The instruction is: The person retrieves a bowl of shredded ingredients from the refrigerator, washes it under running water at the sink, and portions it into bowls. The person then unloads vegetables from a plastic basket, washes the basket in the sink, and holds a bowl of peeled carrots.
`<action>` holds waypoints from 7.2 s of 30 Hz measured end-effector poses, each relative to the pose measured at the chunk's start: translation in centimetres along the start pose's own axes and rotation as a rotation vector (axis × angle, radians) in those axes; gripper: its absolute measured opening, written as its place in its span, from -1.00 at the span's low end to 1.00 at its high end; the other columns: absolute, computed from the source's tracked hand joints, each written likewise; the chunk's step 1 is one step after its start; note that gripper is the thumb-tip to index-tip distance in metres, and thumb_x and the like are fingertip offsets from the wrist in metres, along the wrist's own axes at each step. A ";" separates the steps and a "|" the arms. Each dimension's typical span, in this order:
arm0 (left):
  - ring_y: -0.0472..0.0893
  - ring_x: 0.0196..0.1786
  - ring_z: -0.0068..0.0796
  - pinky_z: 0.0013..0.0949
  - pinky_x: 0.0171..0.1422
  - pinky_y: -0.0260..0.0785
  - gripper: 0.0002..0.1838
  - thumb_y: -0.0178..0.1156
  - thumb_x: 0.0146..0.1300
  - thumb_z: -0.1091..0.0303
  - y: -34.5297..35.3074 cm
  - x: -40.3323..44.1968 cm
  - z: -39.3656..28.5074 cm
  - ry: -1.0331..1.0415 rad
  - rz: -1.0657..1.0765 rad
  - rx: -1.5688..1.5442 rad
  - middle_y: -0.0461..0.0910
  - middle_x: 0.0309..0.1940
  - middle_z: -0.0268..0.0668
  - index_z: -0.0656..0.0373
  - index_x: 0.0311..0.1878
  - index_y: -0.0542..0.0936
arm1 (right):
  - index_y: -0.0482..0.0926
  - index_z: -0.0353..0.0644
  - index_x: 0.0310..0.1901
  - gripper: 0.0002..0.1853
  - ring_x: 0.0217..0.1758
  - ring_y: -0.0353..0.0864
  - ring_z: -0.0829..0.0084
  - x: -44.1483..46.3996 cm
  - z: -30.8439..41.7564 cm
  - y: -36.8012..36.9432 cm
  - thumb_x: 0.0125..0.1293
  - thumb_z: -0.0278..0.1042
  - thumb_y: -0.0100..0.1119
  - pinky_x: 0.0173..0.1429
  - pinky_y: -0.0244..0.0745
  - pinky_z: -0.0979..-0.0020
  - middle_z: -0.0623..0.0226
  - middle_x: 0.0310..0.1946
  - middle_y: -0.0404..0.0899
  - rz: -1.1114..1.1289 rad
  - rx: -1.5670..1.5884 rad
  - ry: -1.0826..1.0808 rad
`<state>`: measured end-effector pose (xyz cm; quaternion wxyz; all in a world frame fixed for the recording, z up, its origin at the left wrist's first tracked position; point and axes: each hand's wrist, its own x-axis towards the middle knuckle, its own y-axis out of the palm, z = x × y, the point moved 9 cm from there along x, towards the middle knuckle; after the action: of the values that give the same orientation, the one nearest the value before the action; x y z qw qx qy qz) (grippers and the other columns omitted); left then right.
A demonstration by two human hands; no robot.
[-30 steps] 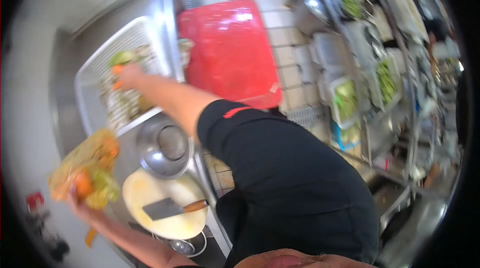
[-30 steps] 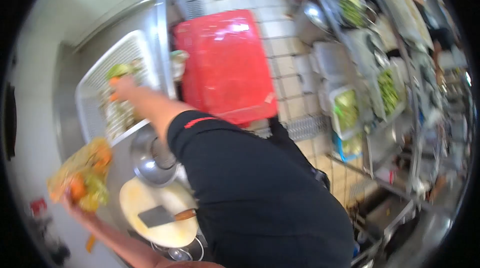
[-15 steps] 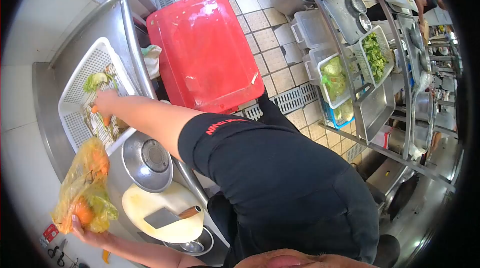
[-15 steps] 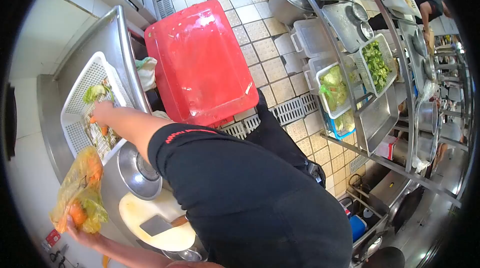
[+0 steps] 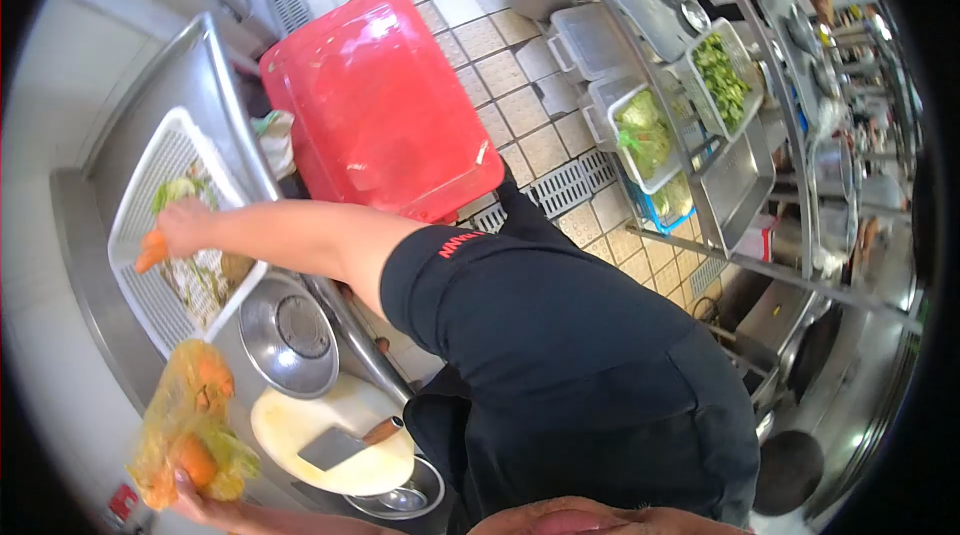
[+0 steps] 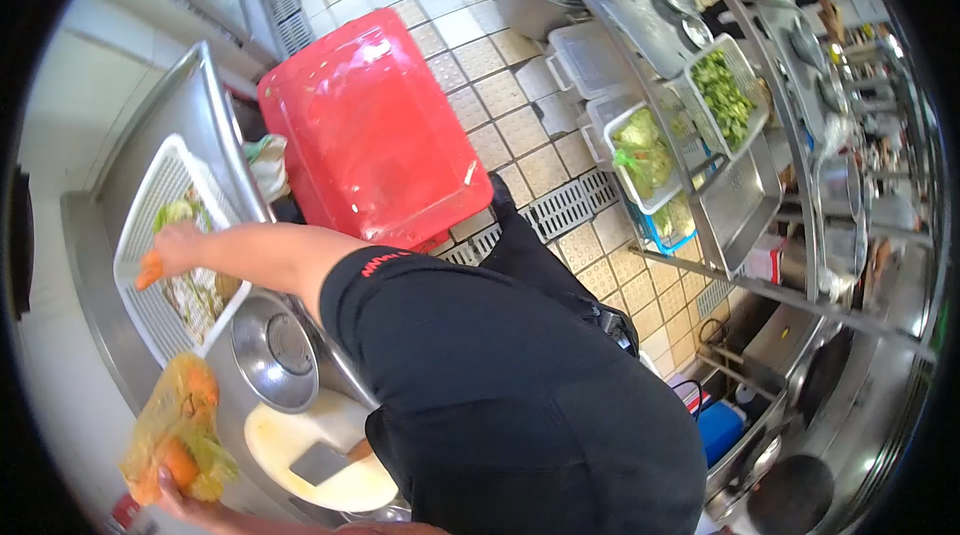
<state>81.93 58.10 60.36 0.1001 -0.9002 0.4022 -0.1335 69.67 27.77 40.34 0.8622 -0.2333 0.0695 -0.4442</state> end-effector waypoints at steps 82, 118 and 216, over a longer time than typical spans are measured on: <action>0.59 0.10 0.00 -0.13 0.20 0.40 -0.28 0.23 0.13 -0.10 31.4 3.0 18.8 -0.289 0.197 0.670 0.57 0.06 0.12 0.33 0.17 0.47 | 0.51 -0.25 0.12 -0.64 -0.26 0.63 0.45 -52.8 -47.0 -30.6 0.32 -0.35 0.17 -0.30 0.54 0.48 0.29 -0.18 0.61 -0.297 0.308 0.864; 0.54 0.18 -0.22 -0.26 0.28 0.34 -0.45 0.18 0.22 0.31 27.8 8.1 20.8 0.090 0.169 0.339 0.53 0.18 -0.08 0.21 0.30 0.42 | 0.52 -0.10 -0.08 -0.74 -0.24 0.63 0.33 -37.1 -29.9 -15.1 0.33 -0.14 0.18 -0.29 0.59 0.28 0.30 -0.22 0.59 -0.121 1.580 0.960; 0.54 0.16 -0.25 -0.05 0.23 0.39 -0.48 -0.05 0.45 0.02 31.6 -112.0 1.3 -0.940 -2.185 -0.821 0.52 0.17 -0.20 0.13 0.32 0.35 | 0.65 -0.30 -0.53 -0.18 -0.60 0.50 0.23 -95.2 -1.1 42.4 0.20 0.51 0.00 -0.44 0.34 0.14 0.09 -0.66 0.55 1.537 -0.417 -0.314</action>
<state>-11.47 121.54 32.11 -0.2160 -0.6875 -0.6144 0.3211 43.65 124.45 11.36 0.8648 -0.3360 0.1701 0.3319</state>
